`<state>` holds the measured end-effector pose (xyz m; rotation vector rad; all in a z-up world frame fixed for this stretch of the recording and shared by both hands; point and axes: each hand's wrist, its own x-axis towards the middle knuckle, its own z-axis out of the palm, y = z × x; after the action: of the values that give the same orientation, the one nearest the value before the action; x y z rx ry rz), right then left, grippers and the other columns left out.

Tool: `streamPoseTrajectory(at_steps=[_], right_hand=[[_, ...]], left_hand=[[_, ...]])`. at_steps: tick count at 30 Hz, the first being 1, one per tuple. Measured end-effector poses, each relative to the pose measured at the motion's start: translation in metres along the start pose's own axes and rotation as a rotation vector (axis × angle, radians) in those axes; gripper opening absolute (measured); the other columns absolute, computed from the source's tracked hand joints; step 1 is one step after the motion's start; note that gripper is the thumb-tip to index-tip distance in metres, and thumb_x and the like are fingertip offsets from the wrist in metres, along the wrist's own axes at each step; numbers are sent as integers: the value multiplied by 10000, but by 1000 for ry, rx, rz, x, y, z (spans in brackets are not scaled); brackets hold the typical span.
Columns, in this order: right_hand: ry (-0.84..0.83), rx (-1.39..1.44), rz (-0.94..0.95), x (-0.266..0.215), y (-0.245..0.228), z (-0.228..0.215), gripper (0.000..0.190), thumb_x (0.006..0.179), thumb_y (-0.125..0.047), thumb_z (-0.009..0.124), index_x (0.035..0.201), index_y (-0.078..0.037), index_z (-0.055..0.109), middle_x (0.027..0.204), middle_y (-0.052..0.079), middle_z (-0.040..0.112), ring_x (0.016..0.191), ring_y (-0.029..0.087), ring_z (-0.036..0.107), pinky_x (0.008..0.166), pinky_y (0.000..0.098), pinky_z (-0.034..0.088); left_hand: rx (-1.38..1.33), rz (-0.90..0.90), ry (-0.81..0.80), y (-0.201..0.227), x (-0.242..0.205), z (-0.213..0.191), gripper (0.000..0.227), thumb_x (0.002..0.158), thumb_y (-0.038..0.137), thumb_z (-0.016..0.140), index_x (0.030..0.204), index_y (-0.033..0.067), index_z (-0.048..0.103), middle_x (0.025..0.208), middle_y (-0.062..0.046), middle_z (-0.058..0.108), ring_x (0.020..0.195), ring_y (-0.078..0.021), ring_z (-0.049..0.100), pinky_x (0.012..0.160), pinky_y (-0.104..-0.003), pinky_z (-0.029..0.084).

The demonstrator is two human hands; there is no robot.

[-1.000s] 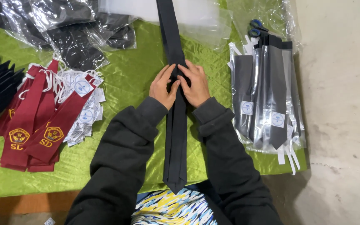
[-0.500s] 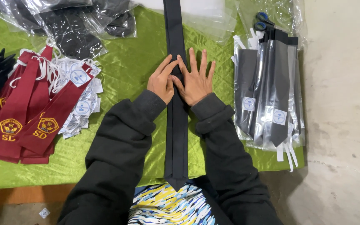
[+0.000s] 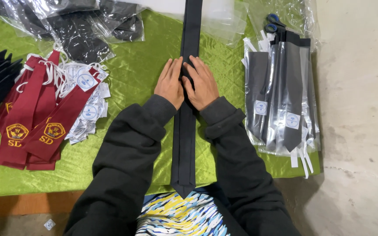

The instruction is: The person folds a black necktie, places it into a clear plastic bag, and affixes a small square sticker to the outside of the bag. They repeat this process with another tie, folding it neatly before packaging it.

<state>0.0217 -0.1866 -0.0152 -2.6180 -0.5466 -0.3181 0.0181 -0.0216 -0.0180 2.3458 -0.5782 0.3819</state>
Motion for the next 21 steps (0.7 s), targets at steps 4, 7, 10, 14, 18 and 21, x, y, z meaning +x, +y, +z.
streamPoseTrajectory(at_steps=[4,7,10,14,18,21], right_hand=[[58,-10,-57,1,11,-6,348,1040,-308,666,1364,-180,671,1445,40,546,1401,314,478,1117,511,434],[-17,-142,-25,-1,13,-5,402,1040,-425,651,1406,-259,662,1568,-15,464,1488,356,342,1138,607,357],[-83,-160,34,0,-4,-20,433,1119,-477,497,1460,-243,624,1672,-9,359,1546,460,151,1147,776,205],[-109,-158,71,2,-18,-32,446,1158,-442,408,1560,-296,533,1709,-23,291,1563,481,85,1164,803,89],[-144,-190,62,1,-20,-36,486,1149,-458,405,1610,-312,450,1701,-24,263,1546,456,96,1190,801,90],[-137,-231,56,0,-17,-32,482,1162,-456,416,1628,-334,420,1705,-39,247,1552,442,119,1205,787,98]], left_hand=[[276,-39,251,-7,-2,-6,526,994,310,669,1458,132,498,1020,-14,617,1008,-214,542,824,-382,512],[195,-8,149,-4,-6,-8,576,888,404,792,1366,143,604,939,-2,614,985,-250,561,772,-411,509],[38,11,75,-5,-4,-9,648,873,412,823,1423,160,590,1060,11,669,1104,-245,551,822,-405,481],[-20,33,-9,-3,-7,-13,609,927,365,773,1449,127,568,1165,-34,701,1194,-263,536,884,-415,449],[133,62,-160,17,-21,-25,573,1023,187,630,1545,74,423,1383,-162,612,1295,-378,510,963,-550,488],[199,44,-136,51,-61,-48,596,1018,203,669,1553,77,439,1457,-189,571,1353,-378,510,1050,-515,487]])
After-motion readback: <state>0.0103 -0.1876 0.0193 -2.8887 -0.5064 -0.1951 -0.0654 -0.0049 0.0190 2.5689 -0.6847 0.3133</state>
